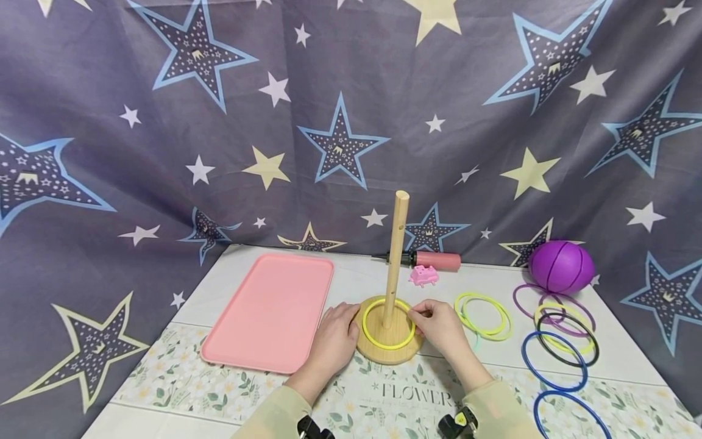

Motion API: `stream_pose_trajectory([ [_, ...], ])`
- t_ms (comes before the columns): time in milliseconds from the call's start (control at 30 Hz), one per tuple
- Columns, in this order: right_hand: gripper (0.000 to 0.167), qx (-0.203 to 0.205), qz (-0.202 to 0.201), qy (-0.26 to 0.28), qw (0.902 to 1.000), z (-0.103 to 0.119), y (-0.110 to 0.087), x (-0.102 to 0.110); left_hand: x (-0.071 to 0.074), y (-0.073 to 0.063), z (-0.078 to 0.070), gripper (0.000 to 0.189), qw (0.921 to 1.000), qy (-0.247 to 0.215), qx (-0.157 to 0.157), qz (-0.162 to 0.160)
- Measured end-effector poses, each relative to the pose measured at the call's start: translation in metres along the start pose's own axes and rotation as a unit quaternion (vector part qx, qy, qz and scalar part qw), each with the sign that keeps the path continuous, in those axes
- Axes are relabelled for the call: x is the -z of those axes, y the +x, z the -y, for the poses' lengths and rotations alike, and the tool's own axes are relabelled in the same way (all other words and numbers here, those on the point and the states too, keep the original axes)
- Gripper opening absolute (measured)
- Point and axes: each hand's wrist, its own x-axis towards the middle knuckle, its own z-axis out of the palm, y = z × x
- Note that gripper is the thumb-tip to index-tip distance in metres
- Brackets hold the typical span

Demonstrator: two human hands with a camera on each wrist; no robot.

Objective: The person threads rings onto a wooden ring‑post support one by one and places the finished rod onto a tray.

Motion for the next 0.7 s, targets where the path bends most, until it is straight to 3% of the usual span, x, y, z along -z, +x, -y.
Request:
stream_pose_trajectory([
  [433, 0.011, 0.007, -0.013, -0.087, 0.9961, 0.0038, 0.0024, -0.0034, -0.0004, 0.0005, 0.0, 0.039, 1.0, -0.001, -0.002, 0.001],
  [700, 0.011, 0.022, -0.024, -0.109, 0.9936, 0.0045, 0.0039, -0.0047, -0.0003, 0.0002, 0.0006, 0.04, 1.0, 0.001, -0.001, 0.002],
])
